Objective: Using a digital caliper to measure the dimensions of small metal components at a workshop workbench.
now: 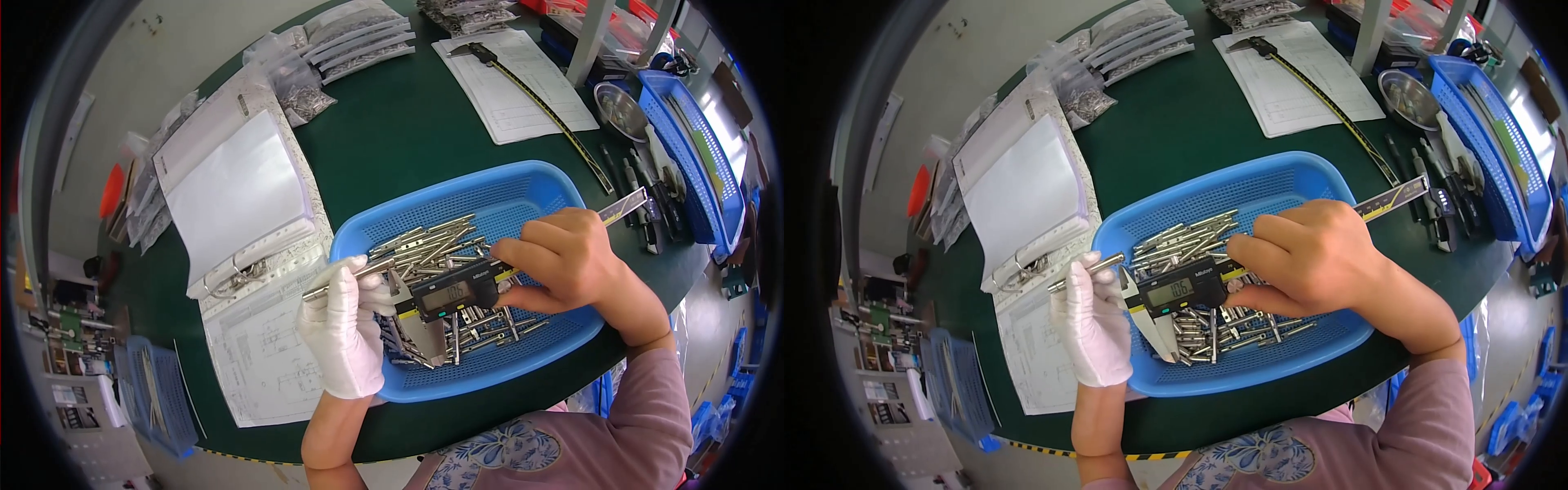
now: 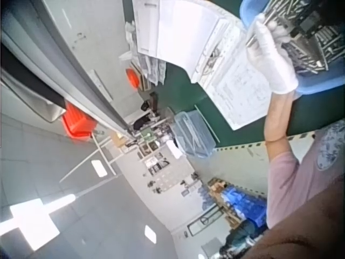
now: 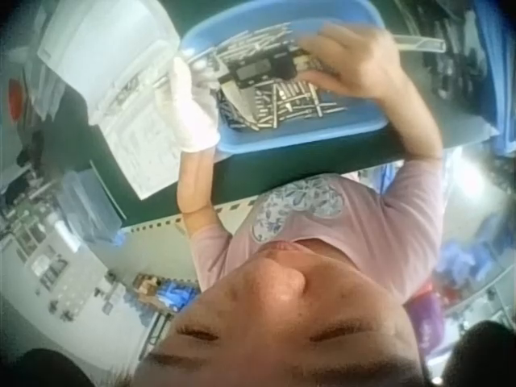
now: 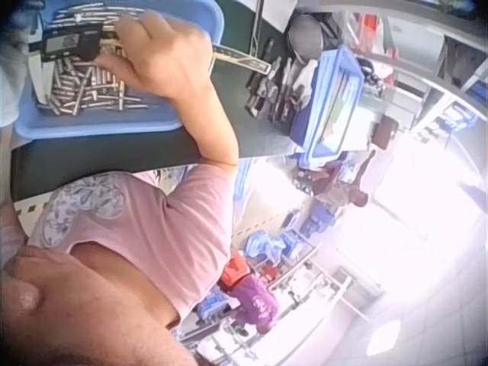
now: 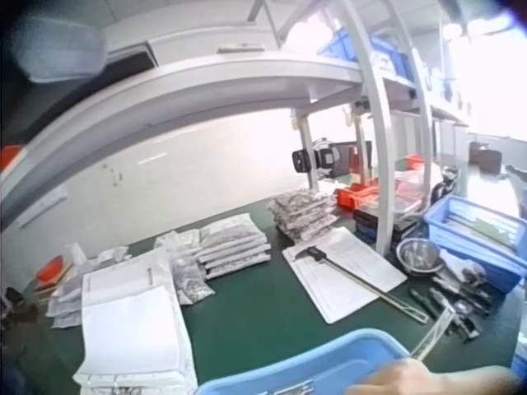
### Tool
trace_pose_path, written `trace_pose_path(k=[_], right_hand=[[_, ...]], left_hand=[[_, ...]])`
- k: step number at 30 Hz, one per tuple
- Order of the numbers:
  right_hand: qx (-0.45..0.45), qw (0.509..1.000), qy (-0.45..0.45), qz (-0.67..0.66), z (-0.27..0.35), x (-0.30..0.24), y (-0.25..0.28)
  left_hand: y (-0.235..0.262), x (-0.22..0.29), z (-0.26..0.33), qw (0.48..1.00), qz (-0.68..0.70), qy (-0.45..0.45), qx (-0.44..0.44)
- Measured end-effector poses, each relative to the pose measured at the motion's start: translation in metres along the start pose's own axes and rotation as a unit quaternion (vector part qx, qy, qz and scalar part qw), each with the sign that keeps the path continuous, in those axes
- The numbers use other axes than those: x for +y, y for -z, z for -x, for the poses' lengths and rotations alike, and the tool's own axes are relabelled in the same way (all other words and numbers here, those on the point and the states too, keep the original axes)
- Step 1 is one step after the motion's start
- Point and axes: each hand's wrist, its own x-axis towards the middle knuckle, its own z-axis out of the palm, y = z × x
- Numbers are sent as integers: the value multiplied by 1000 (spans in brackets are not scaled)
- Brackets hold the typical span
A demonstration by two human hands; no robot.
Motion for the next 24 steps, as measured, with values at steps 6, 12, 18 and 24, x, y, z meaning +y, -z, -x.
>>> trace_pose_path(k=[6,12,18,24], right_hand=[[3,1000,-2,12,0,0,0],[-9,1000,-3,-4,-1,-2,1],[-38,999,-10,-29,-1,-3,4],[-40,999,-7,-30,-1,-2,4]], left_hand=[[0,0,-1,1000,-3,-1,-1],[1,-1,-1,1000,-6,-7,-4],[0,-1,-1,1000,-11,1,-3],[1,-1,-2,1000,-18,1,-6]])
